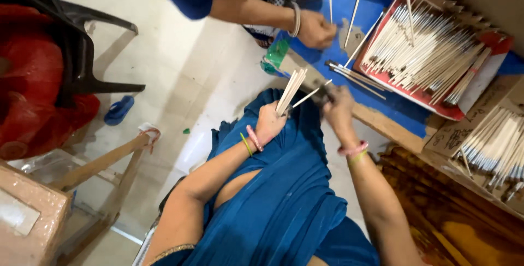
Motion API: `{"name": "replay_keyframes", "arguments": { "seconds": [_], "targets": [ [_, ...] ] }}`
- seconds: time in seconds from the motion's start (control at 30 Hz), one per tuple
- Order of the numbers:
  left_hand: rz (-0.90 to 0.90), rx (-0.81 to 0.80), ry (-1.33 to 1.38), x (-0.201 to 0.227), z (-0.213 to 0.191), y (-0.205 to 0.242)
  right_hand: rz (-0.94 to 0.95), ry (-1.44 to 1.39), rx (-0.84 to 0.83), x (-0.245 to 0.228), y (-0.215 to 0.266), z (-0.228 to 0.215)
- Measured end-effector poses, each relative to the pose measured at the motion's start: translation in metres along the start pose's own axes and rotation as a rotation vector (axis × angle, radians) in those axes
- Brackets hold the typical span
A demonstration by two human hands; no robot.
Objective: The person sits holding a fan of thin wooden sticks in one hand and works the tip of each stick with a small hand tool, one stick at a time, occasionally reaching to the table for sticks. Another worker at the same table handles trays and boxes of finished sticks.
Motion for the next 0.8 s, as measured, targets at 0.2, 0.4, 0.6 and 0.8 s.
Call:
{"name": "replay_keyframes", "arguments": {
  "seconds": [0.2, 0.4, 0.6, 0.8],
  "targets": [
    [-0.028, 0.012, 0.038, -0.016, 0.0, -0.006, 0.013, -0.061, -0.009, -0.027, 0.008, -0.002],
    [-0.232, 0.004, 0.355, -0.057, 0.011, -0.008, 0.063, -0.005, 0.033, -0.041, 0.0, -0.017],
    [-0.43, -0.001, 0.518, -0.062, 0.011, -0.011, 0.058, -0.061, 0.049, -0.023, -0.009, -0.018],
    [-0.61, -0.012, 0.594, -0.048, 0.007, -0.009, 0.035, -0.104, 0.084, -0.044, 0.006, -0.01]
  ]
}}
Point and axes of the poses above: each hand's wrist, its own y-axis away from the middle knuckle, its own z-axis out of the palm, x = y × z, the point moved 2 cm from there along -y, towards the middle knuckle, and after that the axes turned 14 degrees about y, right-handed, at the moved point
